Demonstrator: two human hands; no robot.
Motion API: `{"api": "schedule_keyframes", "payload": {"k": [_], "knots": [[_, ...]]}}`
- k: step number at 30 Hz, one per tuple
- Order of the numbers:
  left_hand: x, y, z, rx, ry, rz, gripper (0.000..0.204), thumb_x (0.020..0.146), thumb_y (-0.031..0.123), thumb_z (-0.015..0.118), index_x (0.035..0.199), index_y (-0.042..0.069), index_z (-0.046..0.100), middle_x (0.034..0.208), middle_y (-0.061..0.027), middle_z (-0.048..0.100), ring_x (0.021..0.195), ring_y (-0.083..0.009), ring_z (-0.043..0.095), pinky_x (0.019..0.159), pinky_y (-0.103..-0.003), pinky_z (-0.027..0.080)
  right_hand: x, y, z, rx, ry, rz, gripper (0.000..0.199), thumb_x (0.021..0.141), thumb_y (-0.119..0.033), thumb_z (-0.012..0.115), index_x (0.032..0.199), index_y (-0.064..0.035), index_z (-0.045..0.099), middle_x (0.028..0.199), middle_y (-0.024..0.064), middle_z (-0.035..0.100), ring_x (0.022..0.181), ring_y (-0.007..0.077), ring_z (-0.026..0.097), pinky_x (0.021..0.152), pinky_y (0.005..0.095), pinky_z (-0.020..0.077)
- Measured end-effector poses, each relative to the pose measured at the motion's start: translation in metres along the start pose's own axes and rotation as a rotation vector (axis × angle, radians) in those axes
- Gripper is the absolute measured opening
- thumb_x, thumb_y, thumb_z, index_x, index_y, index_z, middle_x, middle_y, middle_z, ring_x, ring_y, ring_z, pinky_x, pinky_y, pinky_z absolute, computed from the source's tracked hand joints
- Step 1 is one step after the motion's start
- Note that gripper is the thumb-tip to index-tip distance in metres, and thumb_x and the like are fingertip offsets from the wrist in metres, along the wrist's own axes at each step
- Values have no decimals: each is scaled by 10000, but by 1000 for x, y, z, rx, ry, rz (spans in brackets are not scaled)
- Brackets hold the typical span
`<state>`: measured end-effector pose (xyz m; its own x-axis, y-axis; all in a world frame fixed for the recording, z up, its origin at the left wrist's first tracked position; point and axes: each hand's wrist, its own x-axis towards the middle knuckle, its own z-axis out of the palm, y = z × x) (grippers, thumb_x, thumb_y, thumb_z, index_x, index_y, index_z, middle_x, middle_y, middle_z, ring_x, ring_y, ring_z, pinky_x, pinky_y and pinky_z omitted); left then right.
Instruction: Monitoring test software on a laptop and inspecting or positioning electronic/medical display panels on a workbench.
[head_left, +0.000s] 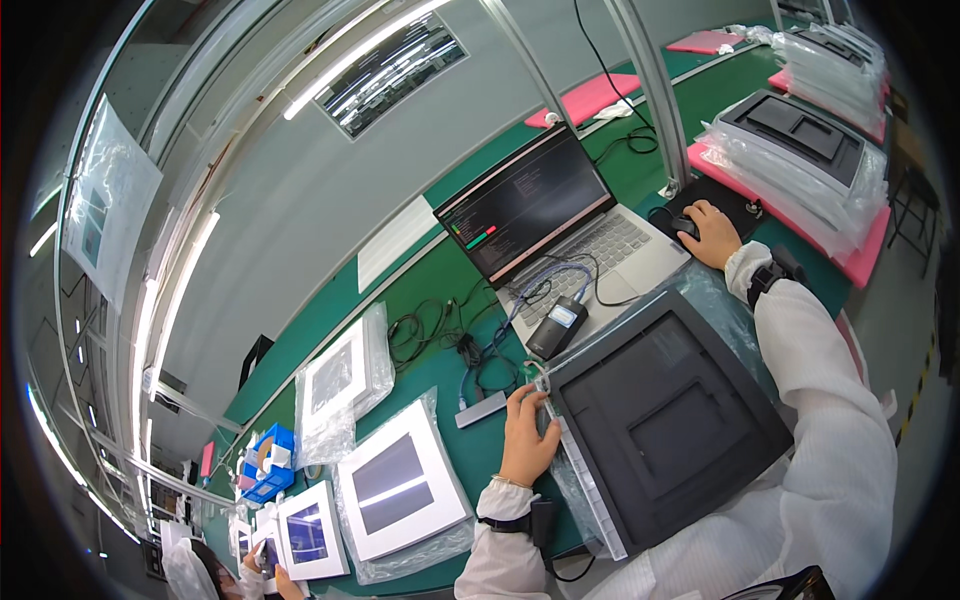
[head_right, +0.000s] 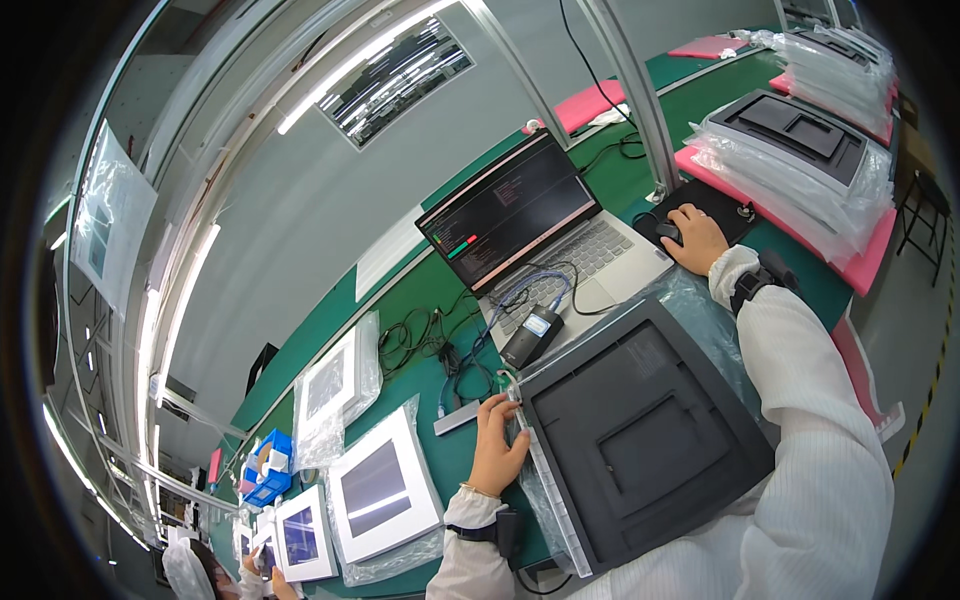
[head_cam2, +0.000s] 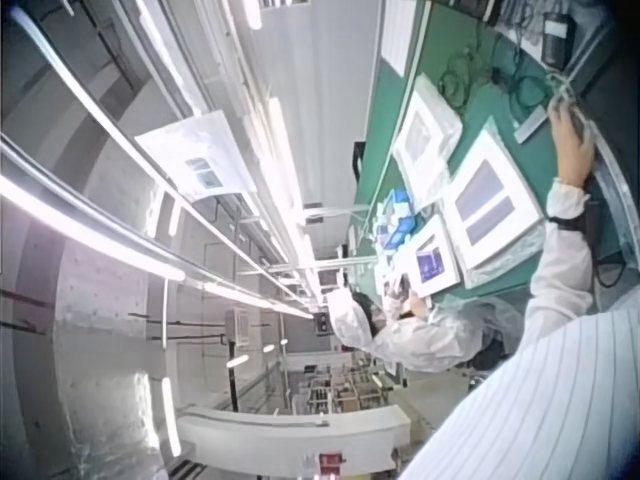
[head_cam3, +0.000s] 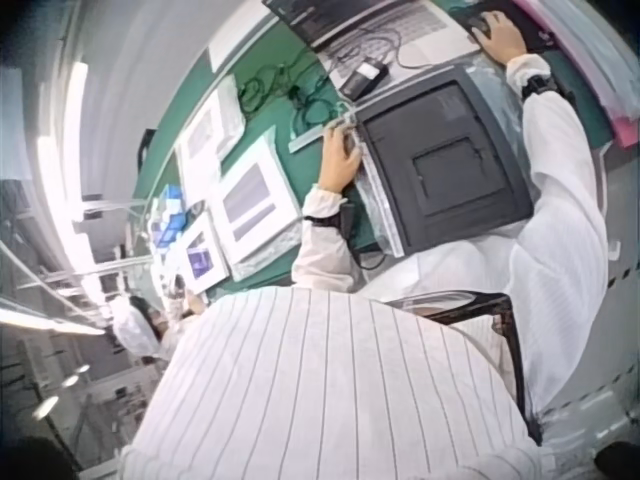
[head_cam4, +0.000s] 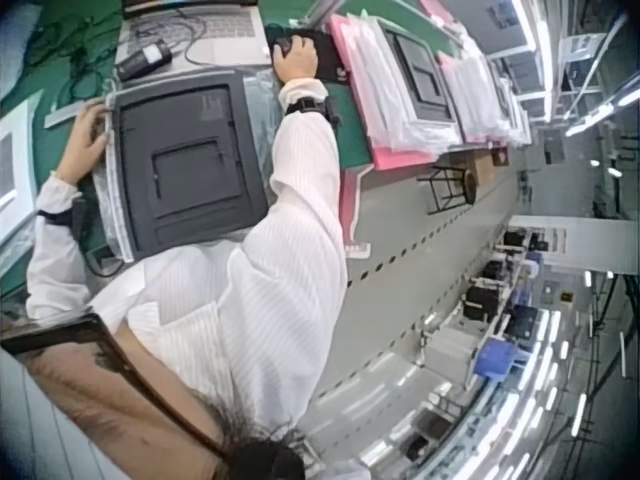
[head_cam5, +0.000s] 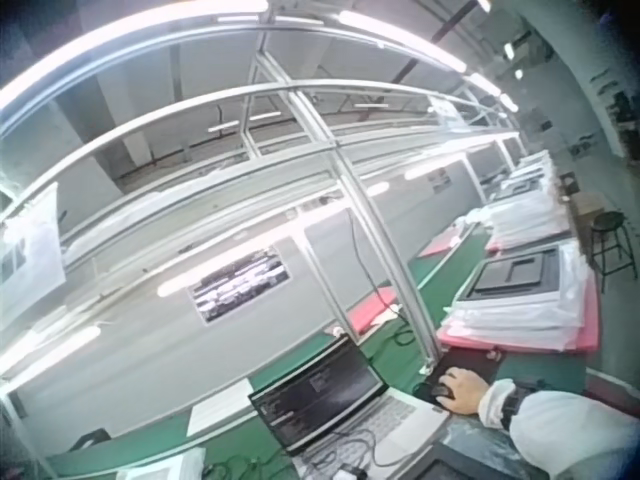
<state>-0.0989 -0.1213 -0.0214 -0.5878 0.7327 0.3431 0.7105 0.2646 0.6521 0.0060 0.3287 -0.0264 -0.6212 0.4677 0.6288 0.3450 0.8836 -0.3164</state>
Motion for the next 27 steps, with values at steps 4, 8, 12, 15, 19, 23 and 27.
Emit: {"api": "schedule_keyframes", "payload": {"k": [4,8,12,15,19,23,27], "knots": [[0,1,0,33,-9,19,466,761,68,646,1206,7,520,1305,-179,439,999,-315,567,882,-398,469,-2,0,0,-5,-6,16,402,790,-268,691,1107,-40,595,1106,159,559,998,344,584,862,420,482],[0,1,0,47,-5,29,455,763,76,647,1199,9,535,1306,-181,439,1005,-318,566,896,-403,464,-1,0,1,-24,38,-35,401,792,-268,691,1109,-40,595,1101,154,561,993,340,586,856,420,486],[0,-3,1,63,-20,21,454,766,82,647,1202,9,545,1313,-188,435,1054,-337,557,920,-406,455,0,-1,-2,-3,-17,24,405,789,-264,692,1111,-39,594,1097,155,560,995,340,583,863,416,484],[-1,-4,1,41,-12,10,464,764,86,650,1212,19,546,1311,-192,438,1096,-357,541,930,-412,450,-1,0,1,-4,14,-5,405,786,-265,694,1107,-39,593,1092,153,559,996,339,581,863,415,483],[0,0,-1,32,-15,-2,473,763,85,650,1219,21,546,1311,-196,439,1114,-368,530,938,-417,447,-1,0,-1,-3,9,3,403,784,-263,696,1102,-38,594,1089,151,557,1004,337,578,864,414,482],[-1,-5,1,57,-10,30,477,764,74,646,1228,28,545,1314,-192,436,1122,-362,525,944,-407,449,-1,-2,-2,8,-21,33,395,781,-258,698,1095,-39,599,1088,152,558,1005,338,578,869,413,480],[-1,0,0,29,-6,16,477,767,70,644,1232,40,547,1309,-188,438,1125,-354,526,946,-399,451,-2,-1,-2,5,37,-8,381,779,-259,697,1077,-39,604,1079,151,562,989,339,579,868,415,479]]}}
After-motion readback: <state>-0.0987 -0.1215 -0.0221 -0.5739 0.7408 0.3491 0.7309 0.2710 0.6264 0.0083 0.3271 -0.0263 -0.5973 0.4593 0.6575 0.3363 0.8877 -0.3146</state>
